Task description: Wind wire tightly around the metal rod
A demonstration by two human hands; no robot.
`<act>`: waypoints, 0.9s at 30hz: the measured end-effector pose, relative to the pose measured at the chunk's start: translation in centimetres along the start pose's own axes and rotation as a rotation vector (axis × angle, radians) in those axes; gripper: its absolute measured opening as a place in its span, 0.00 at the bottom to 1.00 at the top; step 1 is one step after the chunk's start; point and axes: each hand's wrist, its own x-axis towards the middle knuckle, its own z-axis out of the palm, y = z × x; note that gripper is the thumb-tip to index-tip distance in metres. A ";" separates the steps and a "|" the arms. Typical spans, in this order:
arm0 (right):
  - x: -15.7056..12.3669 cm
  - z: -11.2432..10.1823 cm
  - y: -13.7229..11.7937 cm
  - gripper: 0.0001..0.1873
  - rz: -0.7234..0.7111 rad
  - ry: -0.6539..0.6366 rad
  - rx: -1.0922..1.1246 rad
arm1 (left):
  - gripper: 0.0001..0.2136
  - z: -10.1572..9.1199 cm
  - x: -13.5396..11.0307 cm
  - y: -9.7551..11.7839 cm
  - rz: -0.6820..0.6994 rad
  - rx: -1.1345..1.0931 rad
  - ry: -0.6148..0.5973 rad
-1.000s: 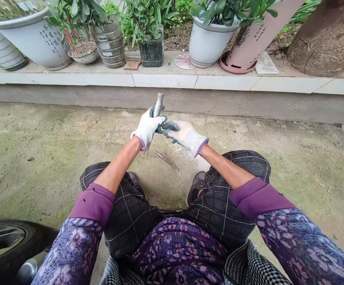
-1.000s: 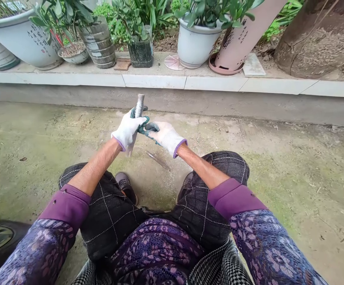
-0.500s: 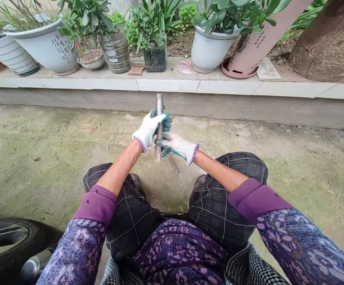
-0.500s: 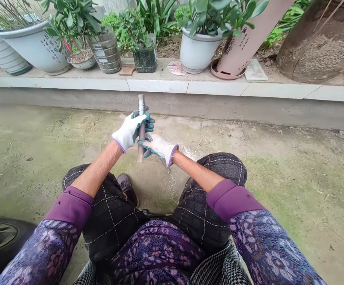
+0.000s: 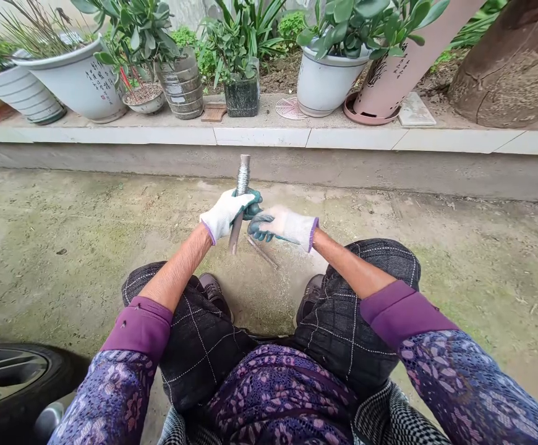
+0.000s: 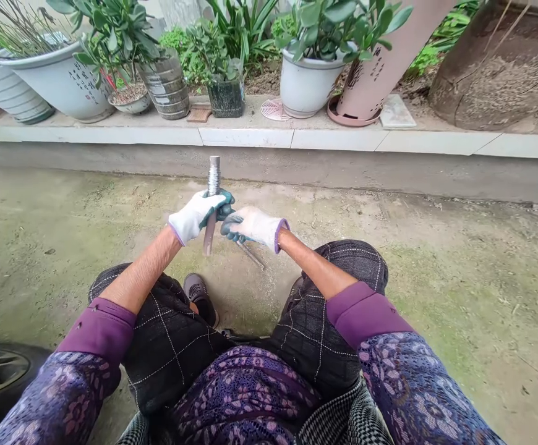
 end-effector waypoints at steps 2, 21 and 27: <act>-0.1 -1.4 0.2 0.08 -0.052 0.156 -0.027 | 0.02 -0.4 -0.2 0.0 0.008 0.078 0.001; 0.5 -1.3 1.3 0.20 -0.226 0.106 0.381 | 0.12 -2.0 -3.5 -1.1 -0.282 0.340 -0.453; 0.5 0.5 2.1 0.11 -0.123 0.222 0.038 | 0.14 -3.4 -3.4 -1.5 -0.203 0.484 -0.252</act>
